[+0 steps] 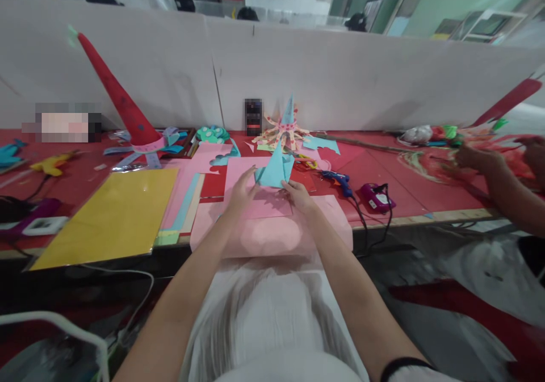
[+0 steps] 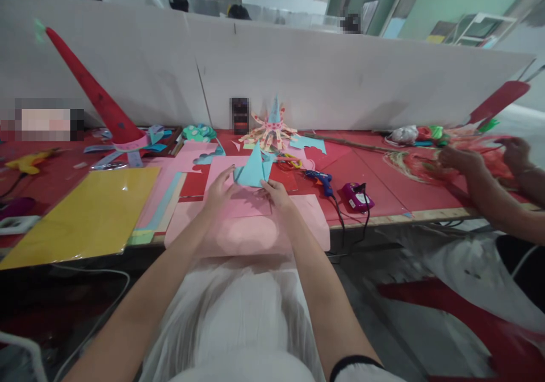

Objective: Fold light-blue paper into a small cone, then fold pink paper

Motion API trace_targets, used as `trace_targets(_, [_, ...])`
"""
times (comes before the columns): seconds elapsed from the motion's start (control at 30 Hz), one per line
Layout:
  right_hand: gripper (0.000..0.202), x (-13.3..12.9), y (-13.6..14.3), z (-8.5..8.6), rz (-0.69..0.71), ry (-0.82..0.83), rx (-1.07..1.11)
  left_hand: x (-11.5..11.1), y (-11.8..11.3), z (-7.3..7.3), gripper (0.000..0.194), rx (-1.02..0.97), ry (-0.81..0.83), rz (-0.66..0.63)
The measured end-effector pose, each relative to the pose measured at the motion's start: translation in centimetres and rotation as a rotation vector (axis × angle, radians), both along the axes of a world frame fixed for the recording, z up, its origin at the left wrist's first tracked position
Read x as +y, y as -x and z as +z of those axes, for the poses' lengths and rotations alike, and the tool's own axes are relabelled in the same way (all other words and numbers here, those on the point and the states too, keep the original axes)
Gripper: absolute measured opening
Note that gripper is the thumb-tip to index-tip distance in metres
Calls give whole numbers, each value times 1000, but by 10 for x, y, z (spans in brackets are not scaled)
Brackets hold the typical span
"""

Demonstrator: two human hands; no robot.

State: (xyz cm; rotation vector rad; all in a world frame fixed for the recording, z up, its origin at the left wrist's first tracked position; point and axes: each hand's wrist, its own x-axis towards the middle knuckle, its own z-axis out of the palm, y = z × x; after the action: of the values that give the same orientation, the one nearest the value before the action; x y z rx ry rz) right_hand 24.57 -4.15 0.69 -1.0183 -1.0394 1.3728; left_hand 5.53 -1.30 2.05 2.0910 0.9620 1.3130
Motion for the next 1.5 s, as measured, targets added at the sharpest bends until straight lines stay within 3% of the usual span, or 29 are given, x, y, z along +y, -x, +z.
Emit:
trace_targets(0.13, [38, 3, -1, -5, 23, -38, -133, 10, 4, -4, 51, -147, 363, -25])
trace_targets(0.27, [39, 1, 0, -4, -2, -89, -256, 13, 5, -4, 61, -245, 482, 14])
trace_targets(0.47, [39, -1, 2, 2, 4, -122, -304, 12, 5, 0, 53, -149, 816, -95])
trace_targets(0.87, [39, -1, 2, 2, 7, -112, -306, 13, 9, 0, 38, -162, 867, -116])
trace_targets(1.13, [45, 1, 4, -1, 13, -1, -50, 13, 11, -3, 39, -176, 759, -172])
trace_targets(1.3, [37, 0, 3, -2, 28, -86, -131, 13, 9, -3, 39, -163, 741, -75])
trace_targets(1.5, [32, 2, 2, -7, 15, -152, -117, 10, 9, 1, 40, -121, 668, -167])
